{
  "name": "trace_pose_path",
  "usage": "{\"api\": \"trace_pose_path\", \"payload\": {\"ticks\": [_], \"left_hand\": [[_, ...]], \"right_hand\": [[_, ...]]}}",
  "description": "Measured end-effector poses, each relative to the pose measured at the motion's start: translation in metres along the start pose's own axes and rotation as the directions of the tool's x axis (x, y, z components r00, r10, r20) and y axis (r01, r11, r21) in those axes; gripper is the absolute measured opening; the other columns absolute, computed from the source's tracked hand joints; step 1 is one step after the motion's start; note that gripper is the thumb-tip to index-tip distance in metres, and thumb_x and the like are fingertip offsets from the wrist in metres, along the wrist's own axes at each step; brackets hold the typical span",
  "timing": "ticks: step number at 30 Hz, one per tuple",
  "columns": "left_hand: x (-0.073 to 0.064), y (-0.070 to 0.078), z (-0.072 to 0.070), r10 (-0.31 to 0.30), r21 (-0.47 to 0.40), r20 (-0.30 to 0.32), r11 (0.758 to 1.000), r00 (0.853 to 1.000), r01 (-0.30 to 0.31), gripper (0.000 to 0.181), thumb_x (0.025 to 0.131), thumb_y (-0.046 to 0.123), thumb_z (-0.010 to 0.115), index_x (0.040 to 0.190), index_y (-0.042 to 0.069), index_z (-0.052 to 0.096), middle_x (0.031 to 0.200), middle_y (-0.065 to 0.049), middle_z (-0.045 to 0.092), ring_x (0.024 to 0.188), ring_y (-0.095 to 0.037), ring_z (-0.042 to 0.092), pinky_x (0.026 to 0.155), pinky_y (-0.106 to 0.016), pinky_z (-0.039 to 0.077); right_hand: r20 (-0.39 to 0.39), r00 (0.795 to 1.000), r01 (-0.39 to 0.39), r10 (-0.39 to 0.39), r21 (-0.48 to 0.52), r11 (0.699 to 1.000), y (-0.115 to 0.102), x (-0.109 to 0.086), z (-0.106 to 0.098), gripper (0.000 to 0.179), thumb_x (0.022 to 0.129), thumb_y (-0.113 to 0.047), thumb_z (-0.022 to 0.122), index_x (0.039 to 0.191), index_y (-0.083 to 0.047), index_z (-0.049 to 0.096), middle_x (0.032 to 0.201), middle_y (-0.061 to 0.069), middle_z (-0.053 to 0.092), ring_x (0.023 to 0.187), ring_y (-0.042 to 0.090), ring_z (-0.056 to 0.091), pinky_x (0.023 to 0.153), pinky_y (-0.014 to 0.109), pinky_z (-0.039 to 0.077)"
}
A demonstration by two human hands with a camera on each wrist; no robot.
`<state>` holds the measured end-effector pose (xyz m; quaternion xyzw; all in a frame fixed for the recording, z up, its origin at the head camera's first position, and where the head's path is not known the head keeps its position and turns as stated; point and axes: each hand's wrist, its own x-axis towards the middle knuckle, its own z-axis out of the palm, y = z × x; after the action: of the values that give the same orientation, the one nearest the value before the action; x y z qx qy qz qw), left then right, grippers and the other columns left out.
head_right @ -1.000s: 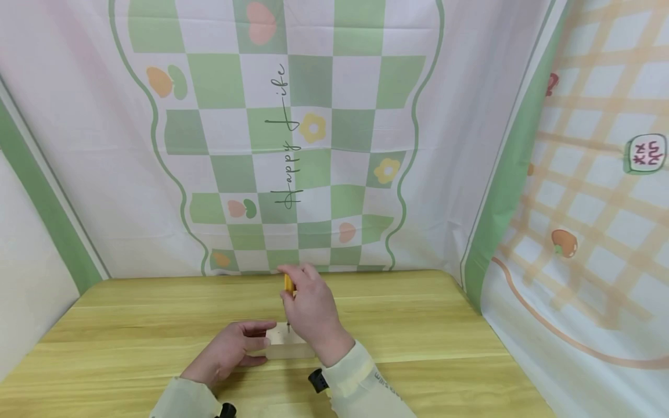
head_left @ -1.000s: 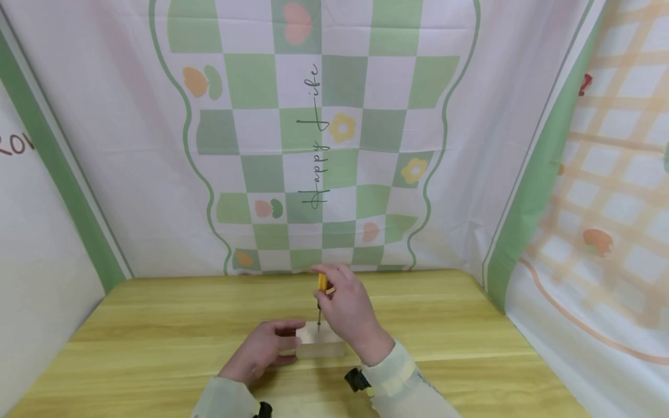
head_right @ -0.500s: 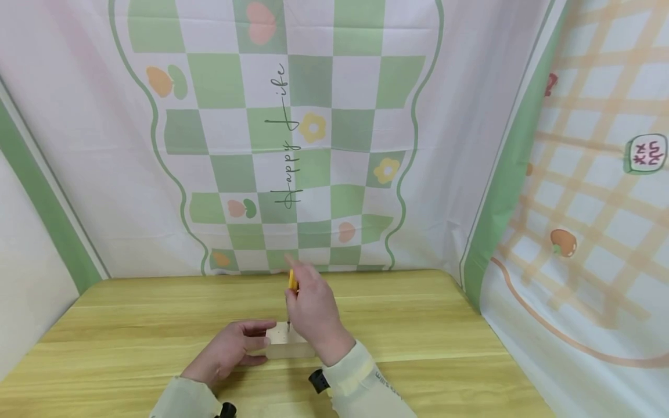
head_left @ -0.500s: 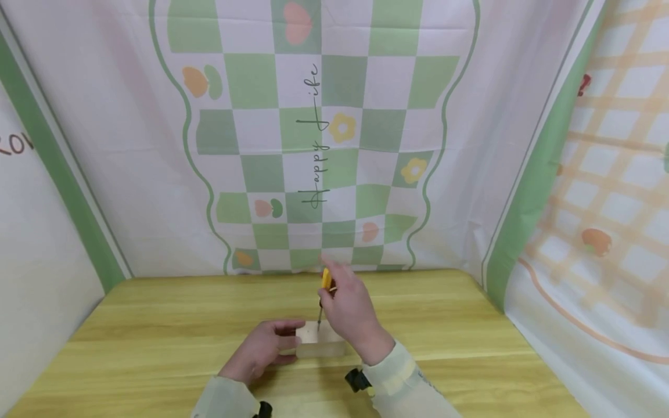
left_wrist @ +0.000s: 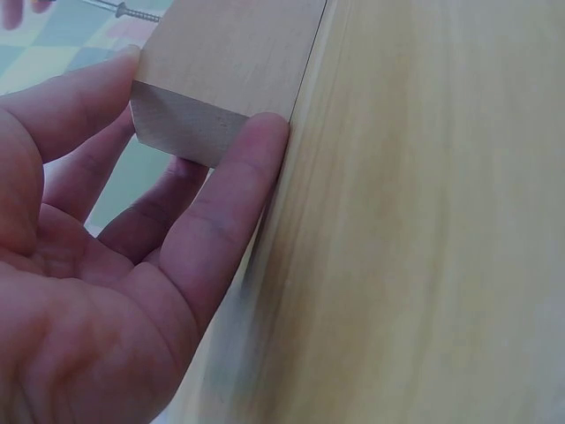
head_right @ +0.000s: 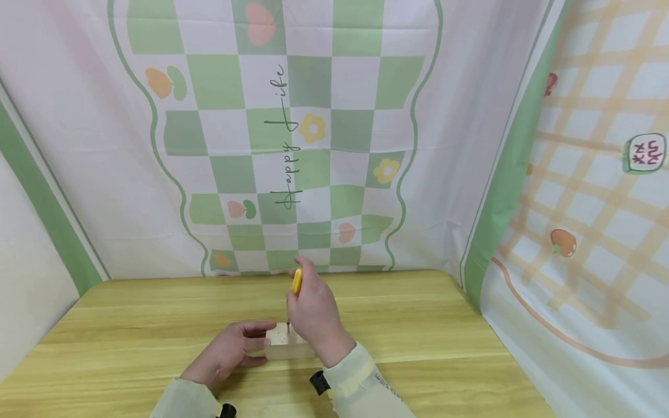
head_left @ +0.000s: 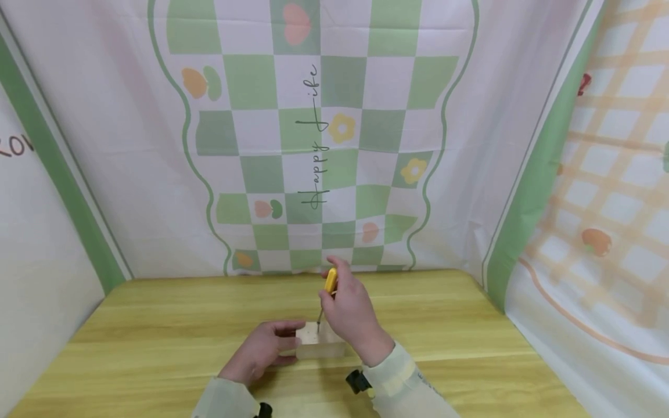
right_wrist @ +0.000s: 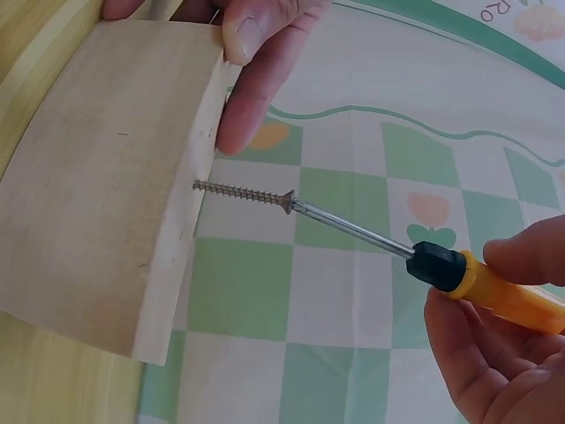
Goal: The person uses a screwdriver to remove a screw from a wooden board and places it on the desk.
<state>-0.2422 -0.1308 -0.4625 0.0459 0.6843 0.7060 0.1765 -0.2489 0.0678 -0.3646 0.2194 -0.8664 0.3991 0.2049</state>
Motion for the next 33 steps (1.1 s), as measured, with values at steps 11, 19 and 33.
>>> {"api": "trace_pose_path", "payload": {"ticks": [11, 19, 33], "left_hand": [[0.0, 0.0, 0.002, 0.012, 0.002, -0.008, 1.0, 1.0, -0.012, 0.046, 0.09, 0.002, 0.072, 0.134, 0.0, 0.061, 0.137, -0.018, 0.055, 0.104, -0.029, 0.063, 0.082, -0.046, 0.058], [-0.001, -0.002, 0.002, 0.031, 0.002, -0.008, 1.0, 0.999, -0.031, 0.047, 0.091, 0.001, 0.071, 0.136, -0.002, 0.059, 0.136, -0.02, 0.055, 0.102, -0.029, 0.064, 0.083, -0.048, 0.058], [0.0, -0.004, 0.001, 0.016, 0.004, -0.006, 1.0, 1.0, -0.016, 0.046, 0.09, 0.002, 0.072, 0.134, 0.0, 0.06, 0.139, -0.022, 0.052, 0.101, -0.031, 0.065, 0.083, -0.047, 0.058]], "right_hand": [[-0.022, 0.995, -0.096, 0.098, 0.089, 0.991, 0.004, 0.005, -0.015, 0.063, 0.093, -0.004, 0.07, 0.146, -0.004, 0.036, 0.116, 0.002, 0.065, 0.084, 0.014, 0.063, 0.065, 0.026, 0.056], [0.092, 0.909, -0.405, 0.406, 0.418, 0.813, 0.055, 0.023, -0.053, 0.06, 0.091, -0.006, 0.073, 0.14, -0.003, 0.039, 0.11, 0.016, 0.069, 0.095, 0.028, 0.067, 0.075, 0.033, 0.059], [0.416, 0.729, -0.68, 0.543, 0.355, 0.641, 0.174, -0.015, -0.105, 0.063, 0.094, -0.01, 0.07, 0.149, 0.001, 0.039, 0.107, 0.019, 0.065, 0.086, 0.023, 0.065, 0.075, 0.038, 0.059]]}}
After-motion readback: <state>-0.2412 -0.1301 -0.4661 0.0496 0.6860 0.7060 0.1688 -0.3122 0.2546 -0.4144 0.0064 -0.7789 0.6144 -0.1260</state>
